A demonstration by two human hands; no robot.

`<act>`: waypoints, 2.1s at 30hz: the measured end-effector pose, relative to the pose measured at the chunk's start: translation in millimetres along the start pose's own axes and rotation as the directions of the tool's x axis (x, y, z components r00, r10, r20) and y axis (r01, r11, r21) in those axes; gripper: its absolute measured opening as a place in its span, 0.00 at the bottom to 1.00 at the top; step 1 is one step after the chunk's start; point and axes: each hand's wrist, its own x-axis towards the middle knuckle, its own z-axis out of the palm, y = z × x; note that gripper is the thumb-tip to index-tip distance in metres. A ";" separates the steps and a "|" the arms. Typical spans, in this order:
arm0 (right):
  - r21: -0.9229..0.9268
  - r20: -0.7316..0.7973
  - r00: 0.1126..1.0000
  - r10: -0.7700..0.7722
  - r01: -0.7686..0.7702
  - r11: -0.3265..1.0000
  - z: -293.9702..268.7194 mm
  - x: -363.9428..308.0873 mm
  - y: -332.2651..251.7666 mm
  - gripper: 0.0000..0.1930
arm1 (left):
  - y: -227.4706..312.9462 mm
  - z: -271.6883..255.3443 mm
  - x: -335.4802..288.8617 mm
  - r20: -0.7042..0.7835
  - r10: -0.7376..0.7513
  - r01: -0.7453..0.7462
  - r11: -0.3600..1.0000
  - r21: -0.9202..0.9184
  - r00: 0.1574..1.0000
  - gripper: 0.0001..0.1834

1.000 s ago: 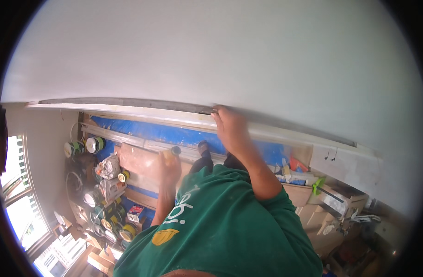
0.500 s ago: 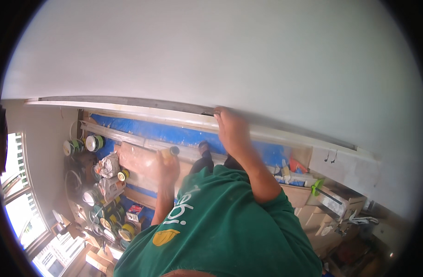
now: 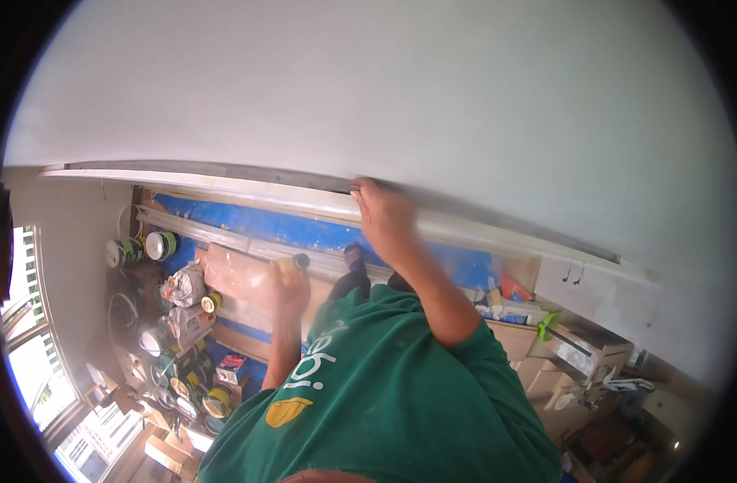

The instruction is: The person applies a bead of yellow sealant along the ceiling-wall junction using a caulking gun and a metal scraper. They repeatedly squeeze the gun to dispense the material and use the scraper to smooth the bead and clean the edge. The task is performed in a room with visible construction materials and a window.

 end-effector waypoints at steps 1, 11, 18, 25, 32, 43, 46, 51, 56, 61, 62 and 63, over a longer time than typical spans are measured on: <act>-0.010 0.014 1.000 -0.003 0.003 1.000 0.5 2.8 -3.7 0.07 | 0.5 1.0 0.3 -0.010 -0.001 0.001 1.000 -0.002 1.000 0.32; 0.009 -0.148 0.981 -0.123 0.126 0.992 -45.1 -18.3 23.7 0.07 | 0.4 7.2 8.4 0.017 -0.021 0.020 0.998 0.057 1.000 0.33; 0.056 -0.023 0.988 0.151 -0.149 0.987 -56.3 -24.0 22.4 0.06 | -2.2 26.8 2.6 0.048 -0.035 0.032 0.997 0.069 0.998 0.33; 0.031 -0.171 0.984 -0.050 0.056 0.998 -52.7 -32.1 41.5 0.07 | -2.5 21.9 1.9 0.037 -0.010 0.008 0.998 0.062 0.999 0.34; 0.050 0.065 0.976 0.208 -0.211 0.976 -48.4 -23.1 29.9 0.07 | -1.8 10.6 5.7 0.034 -0.036 0.034 0.997 0.072 0.999 0.34; 0.031 -0.130 0.991 0.037 -0.033 0.999 -55.1 -37.0 47.1 0.08 | -8.6 8.9 12.2 0.024 -0.012 0.009 0.991 0.136 1.000 0.36; 0.047 -0.080 0.993 0.090 -0.086 0.995 -48.8 -33.3 43.7 0.08 | -7.2 10.6 9.7 0.028 -0.040 0.035 0.989 0.145 0.999 0.36; 0.068 0.028 0.991 0.128 -0.130 0.989 -33.3 -15.9 19.8 0.09 | -3.5 8.9 9.0 -0.002 -0.022 0.022 0.992 0.123 1.000 0.35; 0.241 -0.094 0.986 0.140 -0.114 0.964 -47.5 -11.9 -13.5 0.09 | 8.1 -1.7 11.6 0.028 -0.031 0.028 0.993 0.114 0.999 0.34; 0.069 -0.104 0.994 0.029 -0.022 0.997 -33.2 -18.2 16.6 0.08 | 12.8 -6.4 12.7 0.039 0.016 -0.019 0.997 0.081 0.999 0.32; 0.045 -0.088 0.996 0.026 -0.022 0.999 -29.9 -18.5 20.4 0.08 | 13.6 -4.2 11.5 0.027 0.016 -0.018 0.997 0.077 1.000 0.32; 0.038 -0.061 0.997 0.053 -0.051 0.998 -26.7 -17.8 22.6 0.08 | 14.0 -2.3 10.5 0.015 0.015 -0.016 0.997 0.073 1.000 0.32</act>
